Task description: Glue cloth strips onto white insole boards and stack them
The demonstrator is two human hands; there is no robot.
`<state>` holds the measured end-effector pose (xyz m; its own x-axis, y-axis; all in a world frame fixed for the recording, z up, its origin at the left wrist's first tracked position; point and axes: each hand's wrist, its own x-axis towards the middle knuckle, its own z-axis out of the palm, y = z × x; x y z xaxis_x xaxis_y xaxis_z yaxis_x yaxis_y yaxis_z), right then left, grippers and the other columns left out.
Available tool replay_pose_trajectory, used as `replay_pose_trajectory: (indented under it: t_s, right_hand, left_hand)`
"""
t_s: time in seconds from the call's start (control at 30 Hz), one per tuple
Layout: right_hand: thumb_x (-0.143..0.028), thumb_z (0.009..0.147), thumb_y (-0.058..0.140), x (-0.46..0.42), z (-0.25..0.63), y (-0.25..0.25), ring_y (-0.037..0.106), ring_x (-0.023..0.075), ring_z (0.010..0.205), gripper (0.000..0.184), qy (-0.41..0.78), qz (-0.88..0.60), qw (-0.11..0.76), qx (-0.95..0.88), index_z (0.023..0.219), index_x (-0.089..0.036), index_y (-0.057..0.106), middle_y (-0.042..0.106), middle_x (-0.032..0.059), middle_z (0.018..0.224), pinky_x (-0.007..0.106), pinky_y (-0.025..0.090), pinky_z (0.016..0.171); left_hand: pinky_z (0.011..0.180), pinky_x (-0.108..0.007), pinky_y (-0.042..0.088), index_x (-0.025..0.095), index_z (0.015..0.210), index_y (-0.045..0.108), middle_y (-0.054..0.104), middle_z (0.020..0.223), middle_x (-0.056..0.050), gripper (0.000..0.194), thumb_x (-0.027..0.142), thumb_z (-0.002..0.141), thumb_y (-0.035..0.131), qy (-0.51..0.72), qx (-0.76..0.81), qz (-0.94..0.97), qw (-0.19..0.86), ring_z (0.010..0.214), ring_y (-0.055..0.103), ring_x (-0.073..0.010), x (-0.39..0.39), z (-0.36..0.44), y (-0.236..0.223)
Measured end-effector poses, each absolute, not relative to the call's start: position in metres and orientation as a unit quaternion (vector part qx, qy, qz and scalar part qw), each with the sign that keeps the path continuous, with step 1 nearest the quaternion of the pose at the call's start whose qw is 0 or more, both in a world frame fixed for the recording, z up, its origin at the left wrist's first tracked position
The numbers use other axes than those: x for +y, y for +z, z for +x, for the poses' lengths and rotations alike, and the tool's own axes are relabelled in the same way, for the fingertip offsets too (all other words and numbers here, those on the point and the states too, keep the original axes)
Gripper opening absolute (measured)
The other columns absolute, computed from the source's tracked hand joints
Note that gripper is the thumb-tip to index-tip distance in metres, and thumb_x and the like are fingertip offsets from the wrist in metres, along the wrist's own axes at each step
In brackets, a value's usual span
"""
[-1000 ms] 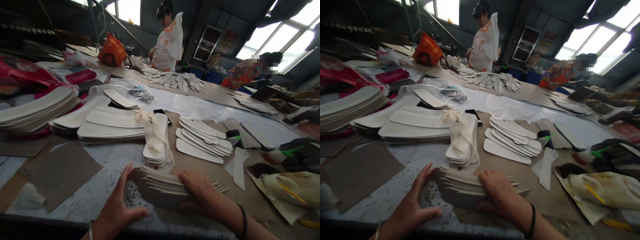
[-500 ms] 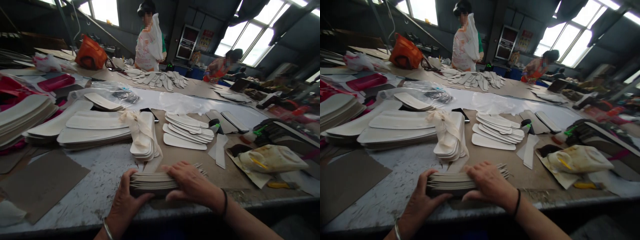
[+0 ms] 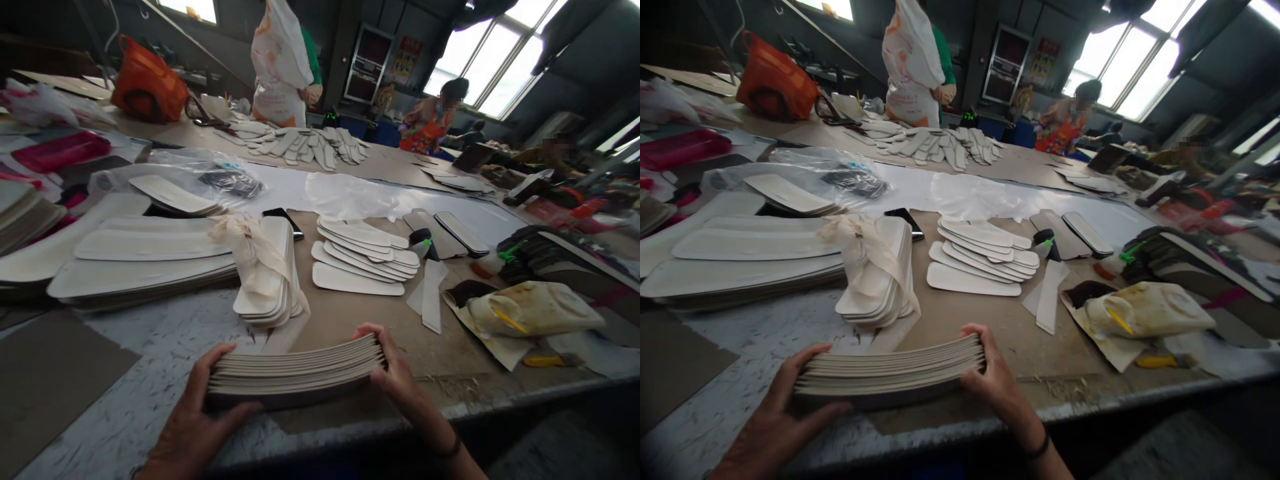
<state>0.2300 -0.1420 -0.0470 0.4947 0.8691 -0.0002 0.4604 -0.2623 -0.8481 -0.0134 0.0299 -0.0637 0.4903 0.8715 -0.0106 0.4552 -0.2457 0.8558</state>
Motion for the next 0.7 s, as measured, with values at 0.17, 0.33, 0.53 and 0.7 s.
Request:
replay_pose_trajectory:
  t_s: [0.17, 0.33, 0.53, 0.7]
  right_hand:
    - [-0.046, 0.063, 0.077, -0.154, 0.229, -0.034, 0.056, 0.021, 0.082, 0.052, 0.27, -0.793, 0.333, -0.434, 0.102, -0.022, 0.052, 0.058, 0.0012, 0.091, 0.03, 0.048, 0.074]
    - [-0.038, 0.066, 0.077, -0.152, 0.213, -0.04, 0.058, 0.0231, 0.092, 0.043, 0.26, -0.751, 0.394, -0.462, 0.097, -0.023, 0.053, 0.061, 0.004, 0.1, 0.031, 0.047, 0.081]
    - [-0.027, 0.066, 0.076, -0.143, 0.207, -0.024, 0.058, 0.0197, 0.077, 0.041, 0.298, -0.756, 0.282, -0.51, 0.1, -0.022, 0.053, 0.061, 0.0006, 0.088, 0.028, 0.045, 0.07]
    - [-0.028, 0.067, 0.078, -0.134, 0.2, -0.024, 0.056, 0.0185, 0.08, 0.041, 0.286, -0.722, 0.306, -0.551, 0.098, -0.02, 0.052, 0.059, 0.0012, 0.09, 0.027, 0.043, 0.071]
  left_hand:
    - [0.087, -0.041, 0.05, 0.029, 0.114, 0.051, 0.063, 0.109, -0.001, 0.059, 0.045, 0.061, 0.071, 0.202, 0.468, 0.74, 0.44, 0.097, 0.061, -0.0269, 0.043, -0.02, -0.05]
    - [0.086, -0.036, 0.049, 0.03, 0.113, 0.052, 0.065, 0.105, 0.001, 0.06, 0.041, 0.058, 0.074, 0.215, 0.467, 0.727, 0.456, 0.096, 0.062, -0.0247, 0.047, -0.028, -0.046]
    - [0.084, -0.035, 0.051, 0.027, 0.113, 0.053, 0.063, 0.101, 0.0, 0.06, 0.039, 0.058, 0.074, 0.2, 0.455, 0.749, 0.439, 0.09, 0.061, -0.0224, 0.052, -0.047, -0.044]
    - [0.084, -0.036, 0.053, 0.029, 0.117, 0.05, 0.065, 0.108, -0.002, 0.058, 0.047, 0.066, 0.068, 0.206, 0.452, 0.796, 0.346, 0.094, 0.065, -0.0253, 0.056, -0.076, -0.061]
